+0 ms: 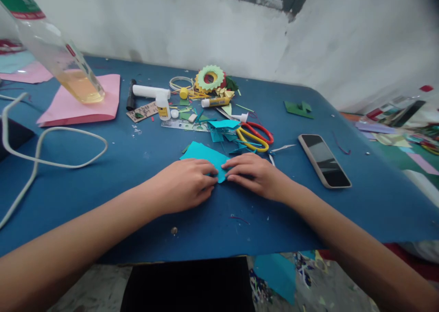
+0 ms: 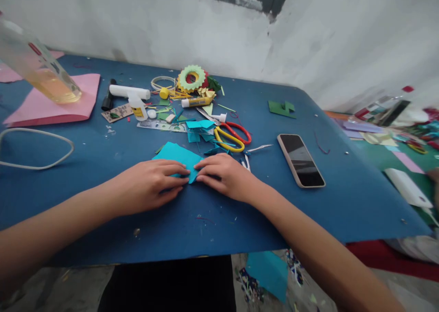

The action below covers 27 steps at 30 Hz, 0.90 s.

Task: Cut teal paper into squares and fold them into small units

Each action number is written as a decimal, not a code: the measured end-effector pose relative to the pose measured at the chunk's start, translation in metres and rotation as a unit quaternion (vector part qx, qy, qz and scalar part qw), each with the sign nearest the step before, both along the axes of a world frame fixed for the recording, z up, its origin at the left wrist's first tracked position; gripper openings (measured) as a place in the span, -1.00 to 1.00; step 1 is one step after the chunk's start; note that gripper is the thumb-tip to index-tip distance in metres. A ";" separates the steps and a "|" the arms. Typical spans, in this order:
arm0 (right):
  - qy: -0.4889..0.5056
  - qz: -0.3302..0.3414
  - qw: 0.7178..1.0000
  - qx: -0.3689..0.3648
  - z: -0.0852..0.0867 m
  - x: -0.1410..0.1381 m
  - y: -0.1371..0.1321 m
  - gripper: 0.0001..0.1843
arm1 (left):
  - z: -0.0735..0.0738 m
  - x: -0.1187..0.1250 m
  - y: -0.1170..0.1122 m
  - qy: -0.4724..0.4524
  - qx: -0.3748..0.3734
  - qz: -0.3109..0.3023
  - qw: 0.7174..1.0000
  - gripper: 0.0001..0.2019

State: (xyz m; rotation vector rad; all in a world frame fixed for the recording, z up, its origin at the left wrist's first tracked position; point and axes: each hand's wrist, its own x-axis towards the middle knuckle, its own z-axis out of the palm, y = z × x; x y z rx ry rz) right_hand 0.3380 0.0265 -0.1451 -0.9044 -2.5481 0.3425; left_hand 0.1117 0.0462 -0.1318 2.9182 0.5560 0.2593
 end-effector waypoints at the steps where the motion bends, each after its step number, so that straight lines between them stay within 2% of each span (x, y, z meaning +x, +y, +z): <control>1: 0.012 -0.016 1.000 -0.010 0.000 -0.003 0.000 -0.84 | 0.001 -0.001 0.000 0.010 -0.005 0.001 1.000 -0.72; 7: 0.024 -0.163 0.983 -0.086 0.003 -0.020 -0.004 -0.87 | 0.002 -0.004 -0.002 0.049 -0.014 0.003 0.999 -0.68; 10: 0.010 -0.202 0.973 -0.108 0.002 -0.023 -0.006 -0.87 | -0.001 -0.004 -0.004 0.040 -0.008 0.001 0.999 -0.65; 14: -0.011 -0.212 0.972 -0.098 -0.001 -0.025 -0.005 -0.86 | -0.002 -0.003 -0.006 0.036 0.001 -0.006 0.999 -0.64; 19: -0.026 -0.209 0.975 -0.078 -0.005 -0.028 -0.005 -0.86 | -0.001 -0.001 -0.008 0.052 0.000 0.020 0.998 -0.74; 22: -0.032 -0.208 0.975 -0.067 -0.006 -0.028 -0.006 -0.86 | 0.000 0.000 -0.009 0.051 -0.005 0.027 0.998 -0.70; 27: -0.032 -0.207 0.976 -0.061 -0.008 -0.028 -0.006 -0.86 | -0.001 -0.001 -0.009 0.043 0.009 0.002 0.999 -0.63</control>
